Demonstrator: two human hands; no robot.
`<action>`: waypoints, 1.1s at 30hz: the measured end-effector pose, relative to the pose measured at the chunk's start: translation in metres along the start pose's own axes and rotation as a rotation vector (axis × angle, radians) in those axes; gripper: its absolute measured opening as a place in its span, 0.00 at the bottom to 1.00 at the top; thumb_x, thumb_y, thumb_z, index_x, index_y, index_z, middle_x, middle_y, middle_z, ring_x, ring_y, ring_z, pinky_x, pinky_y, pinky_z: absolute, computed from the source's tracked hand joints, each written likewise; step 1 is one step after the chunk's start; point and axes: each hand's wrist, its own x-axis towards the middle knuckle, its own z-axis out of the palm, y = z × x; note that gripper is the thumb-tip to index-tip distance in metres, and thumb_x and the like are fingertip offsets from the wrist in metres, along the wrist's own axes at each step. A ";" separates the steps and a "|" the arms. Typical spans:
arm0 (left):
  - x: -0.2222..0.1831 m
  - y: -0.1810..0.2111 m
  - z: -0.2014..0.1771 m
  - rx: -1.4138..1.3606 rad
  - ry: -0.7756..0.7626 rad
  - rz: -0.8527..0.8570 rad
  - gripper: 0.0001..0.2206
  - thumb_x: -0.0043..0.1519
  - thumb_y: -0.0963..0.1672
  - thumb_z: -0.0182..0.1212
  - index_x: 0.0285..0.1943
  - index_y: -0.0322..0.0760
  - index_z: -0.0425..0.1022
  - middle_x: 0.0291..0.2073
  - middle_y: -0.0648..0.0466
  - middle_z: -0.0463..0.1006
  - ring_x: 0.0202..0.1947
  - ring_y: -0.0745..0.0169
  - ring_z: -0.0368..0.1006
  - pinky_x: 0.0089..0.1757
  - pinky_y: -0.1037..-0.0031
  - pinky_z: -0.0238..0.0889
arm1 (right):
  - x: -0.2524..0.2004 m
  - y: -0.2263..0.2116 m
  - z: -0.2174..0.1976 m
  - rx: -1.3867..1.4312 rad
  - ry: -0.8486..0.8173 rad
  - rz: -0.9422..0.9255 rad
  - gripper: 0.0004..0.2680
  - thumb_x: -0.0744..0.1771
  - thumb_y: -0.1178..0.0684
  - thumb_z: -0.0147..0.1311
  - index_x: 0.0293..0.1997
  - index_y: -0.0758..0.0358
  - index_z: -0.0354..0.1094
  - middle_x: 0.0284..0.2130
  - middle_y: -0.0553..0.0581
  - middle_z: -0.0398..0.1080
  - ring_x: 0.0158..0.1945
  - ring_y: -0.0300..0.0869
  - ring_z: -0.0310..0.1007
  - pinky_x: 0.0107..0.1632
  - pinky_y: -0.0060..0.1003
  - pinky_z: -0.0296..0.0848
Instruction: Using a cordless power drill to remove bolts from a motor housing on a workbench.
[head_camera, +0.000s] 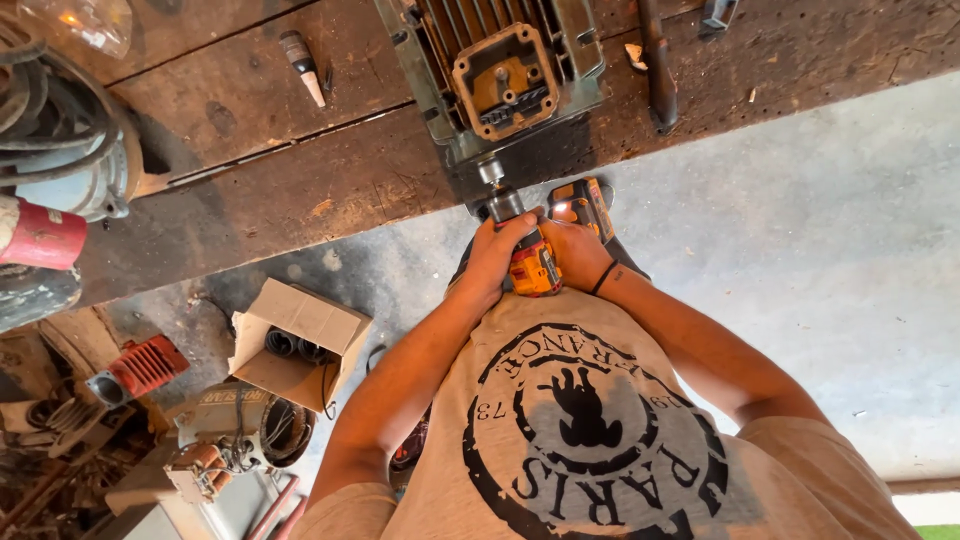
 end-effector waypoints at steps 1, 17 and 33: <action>0.000 0.001 -0.001 0.011 -0.001 0.000 0.24 0.51 0.52 0.75 0.48 0.31 0.75 0.37 0.48 0.75 0.44 0.58 0.73 0.46 0.63 0.70 | 0.000 0.001 0.002 0.005 0.005 -0.010 0.08 0.62 0.52 0.58 0.35 0.57 0.61 0.23 0.53 0.69 0.36 0.54 0.76 0.40 0.46 0.73; 0.001 -0.013 -0.024 0.008 -0.067 -0.057 0.25 0.54 0.51 0.73 0.54 0.30 0.74 0.47 0.44 0.79 0.50 0.56 0.73 0.51 0.59 0.68 | -0.010 -0.019 0.004 0.051 0.074 -0.083 0.03 0.66 0.56 0.53 0.38 0.59 0.62 0.23 0.50 0.69 0.34 0.50 0.77 0.39 0.41 0.75; -0.002 -0.002 -0.034 0.085 -0.089 -0.051 0.26 0.55 0.51 0.72 0.57 0.31 0.73 0.52 0.41 0.78 0.53 0.54 0.73 0.52 0.59 0.68 | -0.006 -0.039 0.006 0.034 0.070 -0.038 0.03 0.66 0.59 0.52 0.36 0.58 0.61 0.23 0.51 0.68 0.33 0.50 0.75 0.38 0.41 0.75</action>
